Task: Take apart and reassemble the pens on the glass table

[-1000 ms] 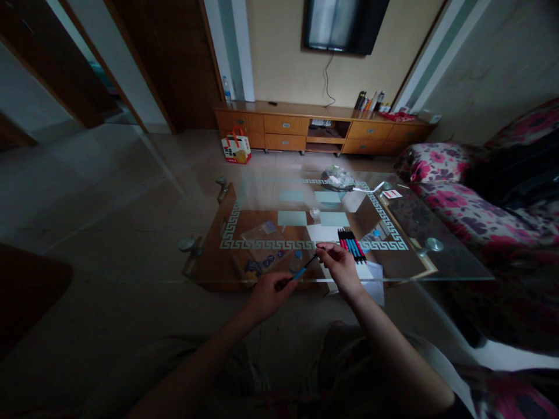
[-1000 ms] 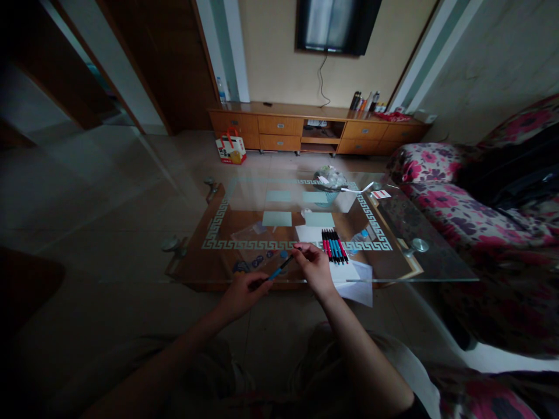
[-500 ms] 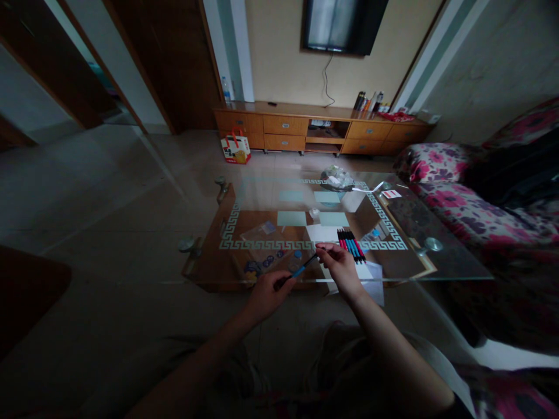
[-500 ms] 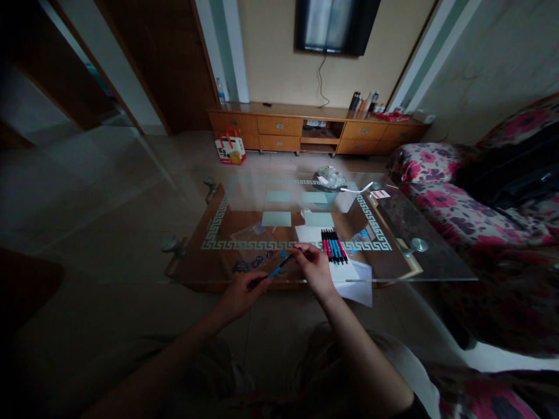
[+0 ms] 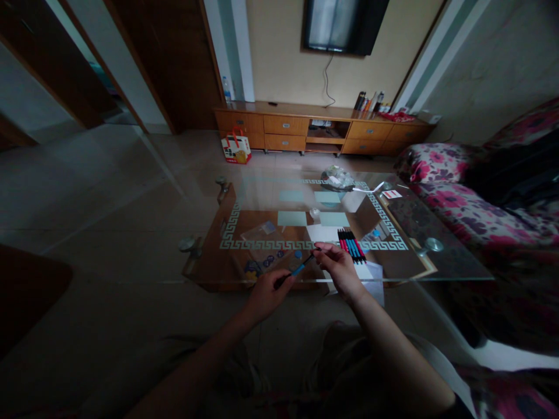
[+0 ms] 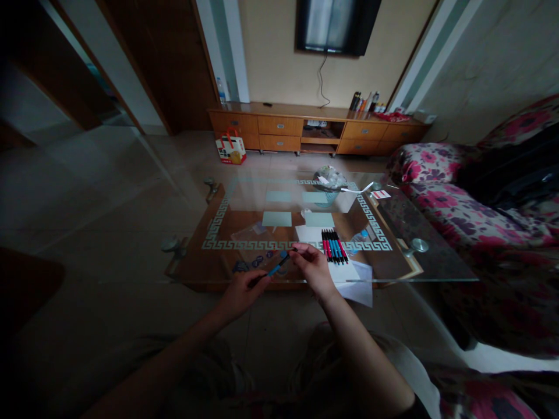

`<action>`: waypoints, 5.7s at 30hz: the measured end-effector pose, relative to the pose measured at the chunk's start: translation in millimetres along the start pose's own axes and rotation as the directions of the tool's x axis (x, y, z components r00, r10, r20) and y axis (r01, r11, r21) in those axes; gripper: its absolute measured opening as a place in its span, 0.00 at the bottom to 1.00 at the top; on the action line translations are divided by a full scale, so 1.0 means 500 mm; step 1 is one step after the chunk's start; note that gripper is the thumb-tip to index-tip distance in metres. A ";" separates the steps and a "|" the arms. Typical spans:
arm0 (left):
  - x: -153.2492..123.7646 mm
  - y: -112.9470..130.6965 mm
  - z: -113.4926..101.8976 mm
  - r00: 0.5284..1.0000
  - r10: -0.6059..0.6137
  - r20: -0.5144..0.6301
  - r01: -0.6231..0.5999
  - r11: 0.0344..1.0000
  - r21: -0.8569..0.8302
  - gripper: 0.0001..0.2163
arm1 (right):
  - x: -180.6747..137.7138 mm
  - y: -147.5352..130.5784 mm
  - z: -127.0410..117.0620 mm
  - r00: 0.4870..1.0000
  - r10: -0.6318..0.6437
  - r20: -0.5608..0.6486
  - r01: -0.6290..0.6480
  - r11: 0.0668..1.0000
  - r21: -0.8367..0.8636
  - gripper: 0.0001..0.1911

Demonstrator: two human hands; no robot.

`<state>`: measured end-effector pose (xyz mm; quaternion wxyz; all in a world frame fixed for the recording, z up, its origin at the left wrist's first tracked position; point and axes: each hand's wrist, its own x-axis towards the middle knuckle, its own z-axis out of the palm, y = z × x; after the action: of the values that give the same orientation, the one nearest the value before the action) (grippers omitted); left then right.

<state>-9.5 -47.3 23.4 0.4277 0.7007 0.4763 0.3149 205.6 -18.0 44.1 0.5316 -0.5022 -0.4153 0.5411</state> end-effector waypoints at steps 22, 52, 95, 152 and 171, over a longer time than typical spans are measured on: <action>0.001 0.000 0.000 0.997 -0.006 -0.074 0.003 0.999 -0.036 0.16 | 0.000 0.009 0.002 0.990 0.055 0.129 -0.044 0.995 -0.087 0.18; -0.003 0.013 -0.009 0.998 0.046 -0.039 -0.045 0.998 0.033 0.14 | -0.002 0.010 -0.003 0.968 -0.068 0.242 0.155 0.920 -0.360 0.22; -0.009 -0.032 -0.001 0.964 0.237 -0.122 -0.217 0.964 0.155 0.10 | -0.014 0.010 -0.015 0.936 0.070 0.346 0.110 0.873 -0.475 0.26; 0.002 -0.015 -0.003 0.994 0.076 -0.073 -0.070 0.994 0.080 0.13 | -0.009 0.058 -0.042 0.979 -0.196 -0.053 -0.034 0.101 -0.994 0.29; 0.002 -0.042 0.009 0.986 0.135 -0.097 -0.124 0.986 0.114 0.14 | 0.013 0.042 -0.014 0.980 -0.151 0.133 0.191 0.903 -0.384 0.18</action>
<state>-13.7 -43.6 2.7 0.3423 0.7349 0.4677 0.3520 209.7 -13.8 21.7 0.4433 -0.5328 -0.5845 0.4218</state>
